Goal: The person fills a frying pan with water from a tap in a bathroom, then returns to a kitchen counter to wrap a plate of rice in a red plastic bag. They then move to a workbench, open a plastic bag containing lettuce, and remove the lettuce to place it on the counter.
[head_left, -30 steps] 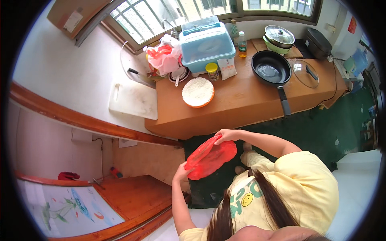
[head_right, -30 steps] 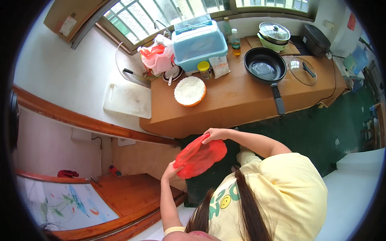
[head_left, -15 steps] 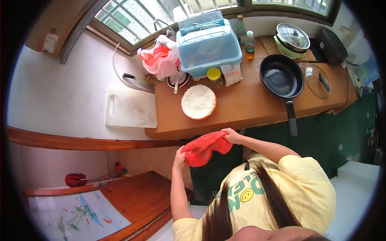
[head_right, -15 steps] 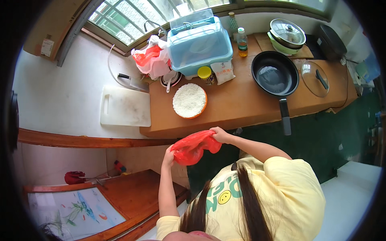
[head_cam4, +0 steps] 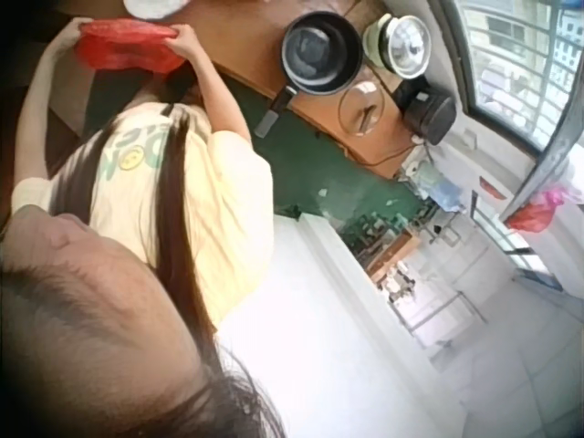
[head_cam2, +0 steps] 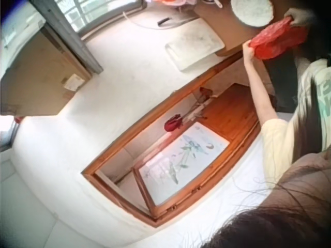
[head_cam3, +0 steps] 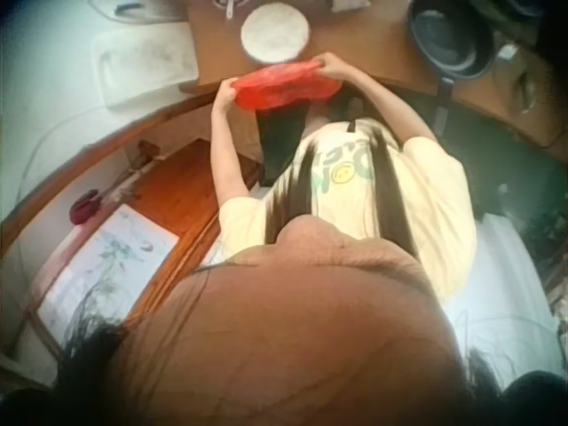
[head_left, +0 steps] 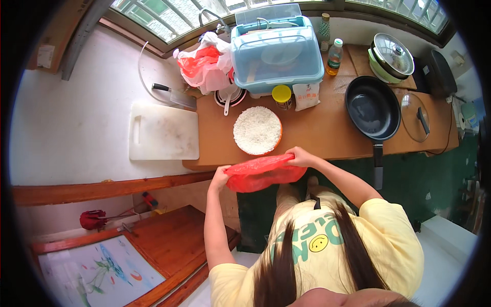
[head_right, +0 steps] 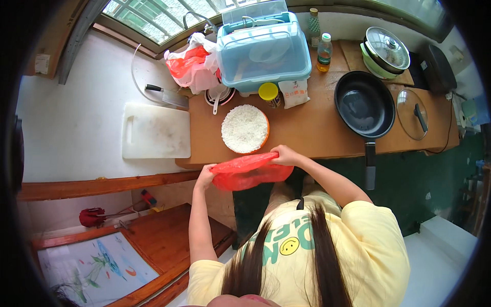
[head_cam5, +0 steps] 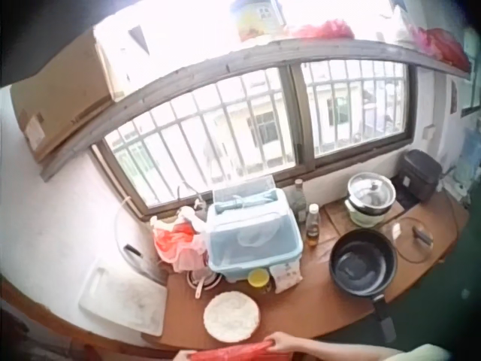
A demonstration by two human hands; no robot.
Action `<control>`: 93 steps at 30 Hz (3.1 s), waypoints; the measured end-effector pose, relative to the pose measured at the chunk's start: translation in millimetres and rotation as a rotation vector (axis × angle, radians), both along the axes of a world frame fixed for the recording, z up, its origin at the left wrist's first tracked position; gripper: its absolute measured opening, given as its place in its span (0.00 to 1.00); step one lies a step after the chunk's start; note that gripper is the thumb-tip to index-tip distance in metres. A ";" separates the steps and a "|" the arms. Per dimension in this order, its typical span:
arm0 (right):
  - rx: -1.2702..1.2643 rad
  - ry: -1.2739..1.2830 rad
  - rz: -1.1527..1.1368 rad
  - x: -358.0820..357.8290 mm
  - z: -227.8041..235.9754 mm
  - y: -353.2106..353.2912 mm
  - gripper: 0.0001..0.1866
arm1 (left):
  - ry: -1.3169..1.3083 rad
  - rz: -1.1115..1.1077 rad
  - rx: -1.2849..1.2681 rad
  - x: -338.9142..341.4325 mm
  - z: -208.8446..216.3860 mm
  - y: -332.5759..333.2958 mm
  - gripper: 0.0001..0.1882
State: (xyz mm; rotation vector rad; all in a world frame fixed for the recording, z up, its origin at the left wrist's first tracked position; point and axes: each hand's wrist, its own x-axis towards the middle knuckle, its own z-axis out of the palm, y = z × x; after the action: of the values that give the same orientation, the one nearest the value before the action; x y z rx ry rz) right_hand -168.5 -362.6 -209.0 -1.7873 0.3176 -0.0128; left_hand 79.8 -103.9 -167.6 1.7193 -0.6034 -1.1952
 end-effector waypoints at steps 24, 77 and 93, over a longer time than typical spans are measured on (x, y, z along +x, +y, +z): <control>-0.403 0.183 -0.629 115.7 16.1 -82.1 0.09 | -0.381 -0.153 -0.153 149.7 -17.9 -171.0 0.07; -0.062 0.241 -0.820 101.1 -93.3 -86.8 0.14 | 0.278 0.022 0.044 145.0 -92.2 -172.8 0.28; 0.761 0.116 -1.008 79.0 -87.8 -35.2 0.11 | 0.279 0.456 -0.095 75.2 -126.6 -93.2 0.17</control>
State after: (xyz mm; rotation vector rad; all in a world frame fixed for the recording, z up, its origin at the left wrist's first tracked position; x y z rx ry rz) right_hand -89.4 -397.8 -296.8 -0.7431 1.1134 -0.4419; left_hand 155.1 -197.0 -294.2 1.4710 -0.0871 -1.0311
